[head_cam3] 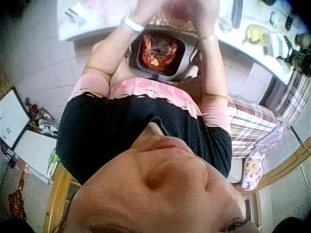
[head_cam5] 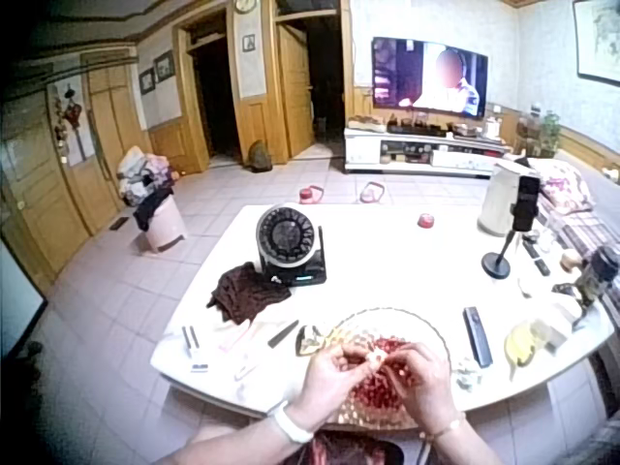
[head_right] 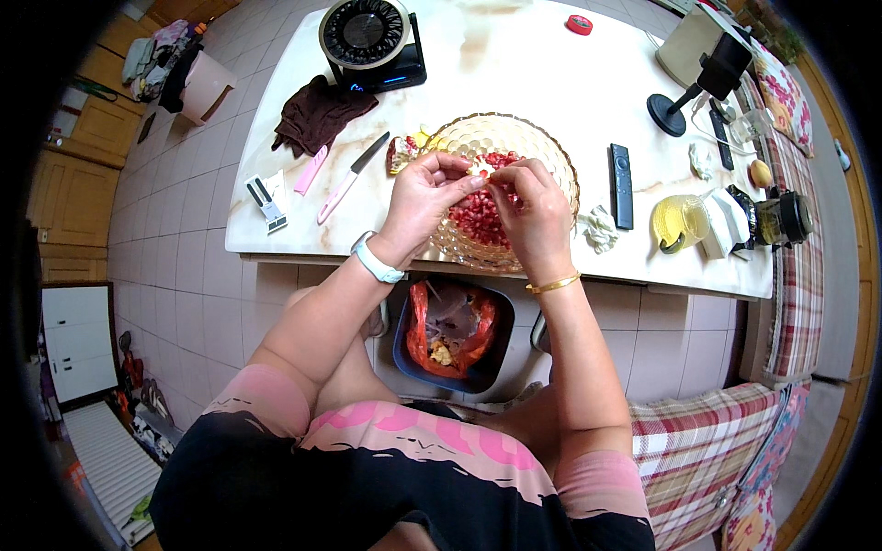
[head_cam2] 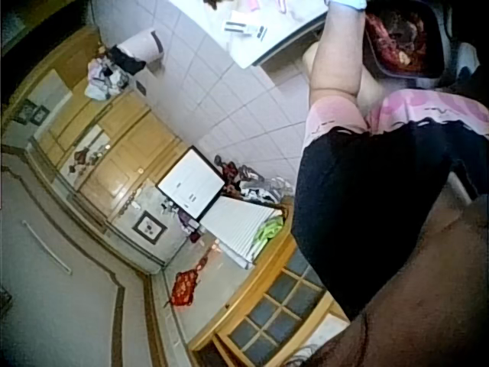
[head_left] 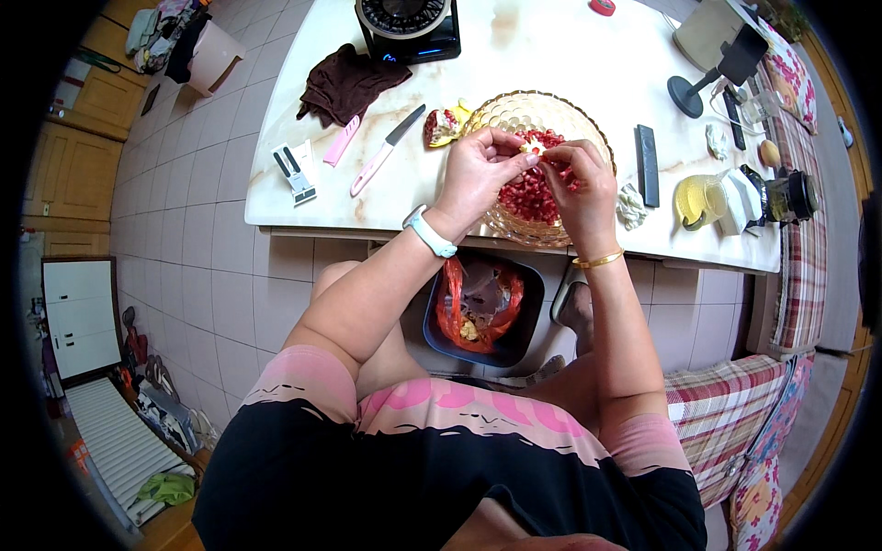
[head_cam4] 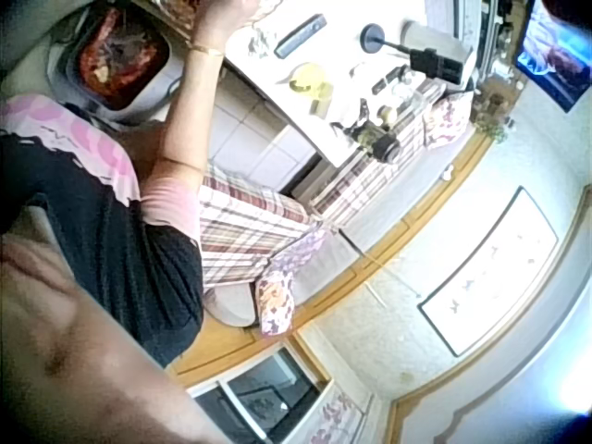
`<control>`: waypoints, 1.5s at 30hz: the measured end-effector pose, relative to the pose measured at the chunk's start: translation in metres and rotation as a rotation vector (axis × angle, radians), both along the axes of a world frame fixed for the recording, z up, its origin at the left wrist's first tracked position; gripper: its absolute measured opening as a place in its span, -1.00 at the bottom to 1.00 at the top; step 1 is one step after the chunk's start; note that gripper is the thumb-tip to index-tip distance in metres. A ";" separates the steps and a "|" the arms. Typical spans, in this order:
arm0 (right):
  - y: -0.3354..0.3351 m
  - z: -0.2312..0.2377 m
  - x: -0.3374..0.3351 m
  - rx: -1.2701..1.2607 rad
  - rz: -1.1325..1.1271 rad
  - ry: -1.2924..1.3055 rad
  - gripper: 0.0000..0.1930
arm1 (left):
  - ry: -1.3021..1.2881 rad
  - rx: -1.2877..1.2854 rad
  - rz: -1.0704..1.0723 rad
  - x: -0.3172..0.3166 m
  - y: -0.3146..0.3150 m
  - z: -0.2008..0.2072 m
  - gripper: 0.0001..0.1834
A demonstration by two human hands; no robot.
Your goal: The person peels a pomegranate by hand, removing the seeds into a glass bowl and placing the discarded skins into a bin.
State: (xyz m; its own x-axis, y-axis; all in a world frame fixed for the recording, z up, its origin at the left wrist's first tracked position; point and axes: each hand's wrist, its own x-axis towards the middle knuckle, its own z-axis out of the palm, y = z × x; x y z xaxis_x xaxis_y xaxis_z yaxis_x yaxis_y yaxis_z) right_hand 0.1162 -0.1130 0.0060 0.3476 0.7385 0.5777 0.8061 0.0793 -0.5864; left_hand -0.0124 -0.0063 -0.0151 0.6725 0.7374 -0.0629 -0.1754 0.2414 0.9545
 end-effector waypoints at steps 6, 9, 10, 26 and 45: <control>0.000 -0.006 0.000 0.039 -0.006 -0.088 -0.81 | 0.022 -0.036 -0.032 -0.002 0.001 0.002 -0.77; 0.000 -0.008 0.000 0.059 0.006 -0.067 -0.81 | 0.025 -0.045 -0.038 -0.001 0.002 0.001 -0.77; 0.000 -0.008 0.000 0.064 0.012 -0.051 -0.81 | 0.022 -0.051 -0.041 -0.002 0.002 0.002 -0.76; -0.001 -0.006 0.011 -0.054 -0.045 0.352 -0.80 | 0.000 -0.051 -0.014 -0.002 0.003 0.003 -0.73; -0.001 0.006 -0.001 -0.014 0.017 0.017 -0.85 | -0.053 0.095 -0.004 0.002 -0.001 -0.003 -0.77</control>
State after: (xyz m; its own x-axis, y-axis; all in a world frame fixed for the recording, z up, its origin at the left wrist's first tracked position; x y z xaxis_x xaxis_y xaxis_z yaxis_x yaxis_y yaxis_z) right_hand 0.1147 -0.1135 0.0123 0.3443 0.7524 0.5615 0.7945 0.0851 -0.6012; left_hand -0.0108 -0.0070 -0.0185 0.6760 0.7357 0.0430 -0.2255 0.1510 0.9625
